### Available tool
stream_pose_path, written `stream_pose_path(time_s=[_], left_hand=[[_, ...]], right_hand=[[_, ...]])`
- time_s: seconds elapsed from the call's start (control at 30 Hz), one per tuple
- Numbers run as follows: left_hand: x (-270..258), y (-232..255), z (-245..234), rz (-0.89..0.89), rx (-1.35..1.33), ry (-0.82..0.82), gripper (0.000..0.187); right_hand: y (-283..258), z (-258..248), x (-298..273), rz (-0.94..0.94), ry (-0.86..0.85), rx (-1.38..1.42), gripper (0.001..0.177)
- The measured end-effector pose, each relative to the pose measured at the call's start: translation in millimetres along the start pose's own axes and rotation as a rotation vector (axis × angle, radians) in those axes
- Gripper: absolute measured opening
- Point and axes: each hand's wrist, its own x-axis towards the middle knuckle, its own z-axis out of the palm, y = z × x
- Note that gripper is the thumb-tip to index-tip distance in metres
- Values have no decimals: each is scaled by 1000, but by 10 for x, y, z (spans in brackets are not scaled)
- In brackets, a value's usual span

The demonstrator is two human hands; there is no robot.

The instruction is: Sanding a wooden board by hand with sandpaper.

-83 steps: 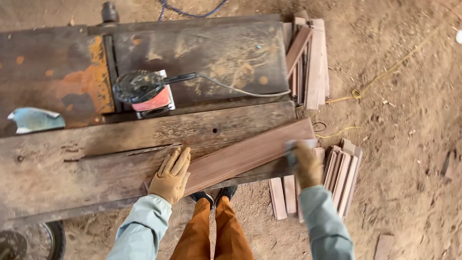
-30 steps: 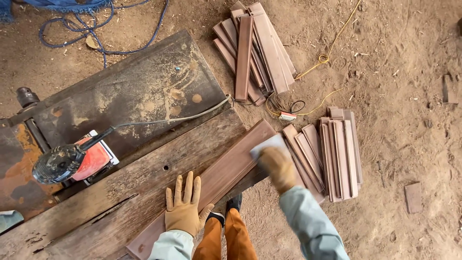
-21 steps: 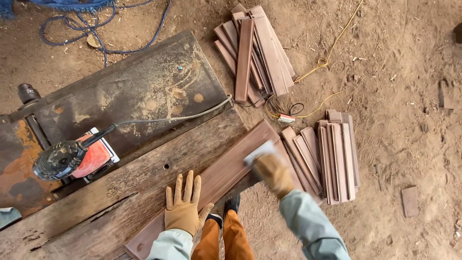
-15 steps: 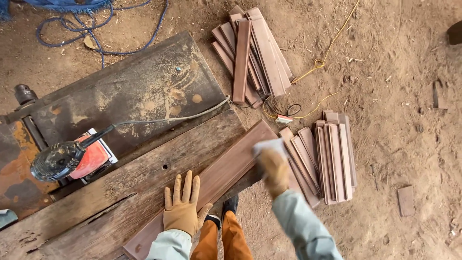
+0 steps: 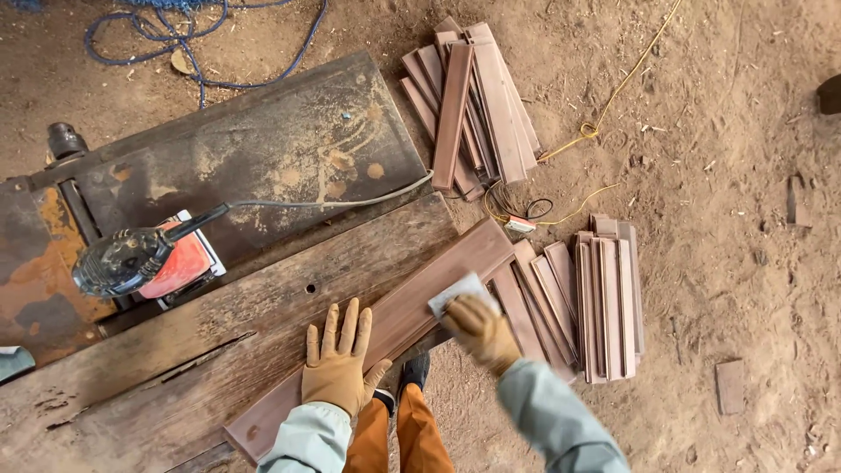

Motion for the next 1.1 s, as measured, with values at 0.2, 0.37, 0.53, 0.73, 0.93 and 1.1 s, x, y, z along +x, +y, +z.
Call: stream_pose_path(time_s=[0.2,0.37,0.53,0.73,0.93,1.1], left_hand=[[31,11,-27,-12,10,-76,89],[65,38,-112,-19,40,-84,88],[220,105,-413,-109,100,-564,92],[78,31,-166,-115,68,-476,88],[-208,-317,-92,-21,201,-236,79],[-360,-367,-684,-419,156,-648,75]], right_hand=[[20,-268,145,82,175,286,19],[-1183,-395,184,154,-189,245,10],[-95,-325,171,131,-230,-27,13],[-780,-58,-244,205,-36,336,32],[-481,-265,-171,332,-111,597,15],[-418,-397,-73,-293,210,-310,24]])
